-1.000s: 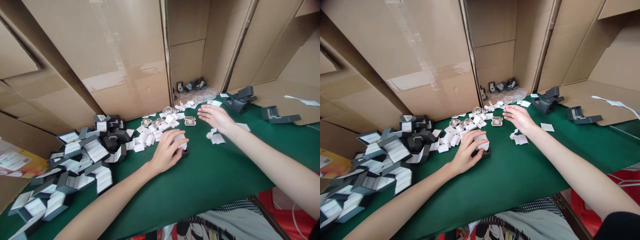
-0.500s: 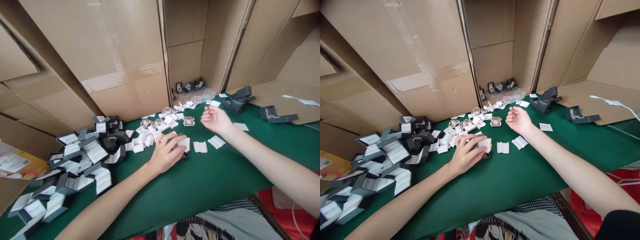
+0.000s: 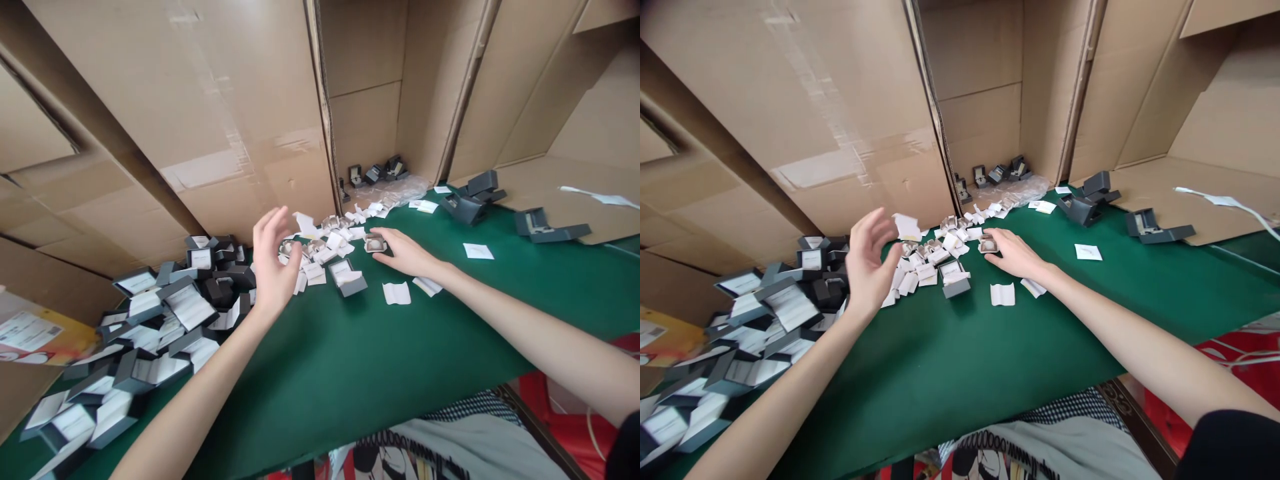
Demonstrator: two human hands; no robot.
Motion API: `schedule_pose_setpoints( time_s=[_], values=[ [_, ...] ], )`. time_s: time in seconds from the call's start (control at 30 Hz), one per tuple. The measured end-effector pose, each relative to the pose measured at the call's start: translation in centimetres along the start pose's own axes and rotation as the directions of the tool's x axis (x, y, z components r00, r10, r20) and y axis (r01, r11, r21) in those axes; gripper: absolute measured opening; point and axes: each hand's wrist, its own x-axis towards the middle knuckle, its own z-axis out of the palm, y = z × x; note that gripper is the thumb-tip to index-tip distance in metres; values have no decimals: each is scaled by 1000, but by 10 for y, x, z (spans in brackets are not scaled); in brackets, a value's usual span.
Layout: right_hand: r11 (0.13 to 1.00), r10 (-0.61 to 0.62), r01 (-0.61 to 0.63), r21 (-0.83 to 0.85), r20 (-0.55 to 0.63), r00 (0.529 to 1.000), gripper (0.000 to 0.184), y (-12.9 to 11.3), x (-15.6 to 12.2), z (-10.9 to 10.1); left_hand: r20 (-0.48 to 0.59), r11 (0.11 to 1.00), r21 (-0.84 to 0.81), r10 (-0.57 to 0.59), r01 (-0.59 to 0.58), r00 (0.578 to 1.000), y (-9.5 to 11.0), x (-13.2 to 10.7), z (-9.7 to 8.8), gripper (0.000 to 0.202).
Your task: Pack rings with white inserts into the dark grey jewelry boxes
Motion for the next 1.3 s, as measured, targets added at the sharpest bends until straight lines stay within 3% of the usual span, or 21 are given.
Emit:
schedule_pose_setpoints(
  time_s=[0.07, 0.13, 0.23, 0.3, 0.37, 0.47, 0.67, 0.73, 0.83, 0.9, 0.93, 1.0, 1.07, 1.17, 1.3],
  values=[
    [1000, -4, 4, -5, 16, 1000, 48, 4, 2, 2, 59, 984, 180, -5, -6, 998, -13, 0, 2, 50],
    [1000, -1, 1, -10, 4, 1000, 42, 7, 4, 3, 227, 964, 254, 20, -79, 974, -18, -4, 7, 34],
    [1000, 3, -3, -31, -15, 1000, 39, 10, 6, 2, 524, 940, 253, 66, -229, 849, -12, -14, 15, 22],
    [999, -8, 7, -39, -7, 1000, 36, 10, 6, 2, 629, 917, 266, 69, -297, 774, -7, -21, 18, 23],
    [999, -18, 17, -37, -2, 1000, 33, 9, 6, 2, 672, 900, 291, 48, -324, 739, -5, -26, 21, 24],
    [999, -18, 18, -42, -13, 1000, 32, 10, 6, 3, 668, 900, 303, 33, -313, 743, -5, -30, 23, 15],
    [999, 52, -52, -11, -45, 998, 37, 11, 6, 3, 573, 952, 217, 56, -217, 818, 6, -27, 22, 11],
    [998, 61, -60, 14, -35, 998, 38, 11, 5, 2, 468, 975, 151, 74, -162, 881, 9, -21, 19, 8],
    [998, 49, -47, 37, -38, 998, 40, 9, 5, -1, 195, 995, 84, 41, -59, 980, 3, -11, 11, 3],
    [998, 50, -48, 42, -45, 998, 41, 10, 4, -2, 24, 991, 135, -5, 1, 1000, -6, -7, 8, 19],
    [998, 52, -50, 43, -47, 998, 41, 10, 4, -2, -6, 983, 181, -14, 15, 1000, -10, -6, 7, 30],
    [998, 61, -60, 32, -51, 997, 43, 12, 4, -1, 54, 962, 272, -25, 9, 998, -16, -8, 8, 45],
    [997, 80, -80, 9, -53, 995, 46, 15, 4, 0, 221, 939, 344, -60, -20, 973, -17, -14, 12, 42],
    [992, 123, -123, -20, -30, 992, 50, 18, 3, -1, 444, 916, 400, -169, -26, 880, -14, -23, 18, 34],
    [991, 130, -130, 20, 5, 991, 52, 15, 2, -3, 567, 928, 370, -260, 40, 782, -12, -31, 23, 39]
  ],
)
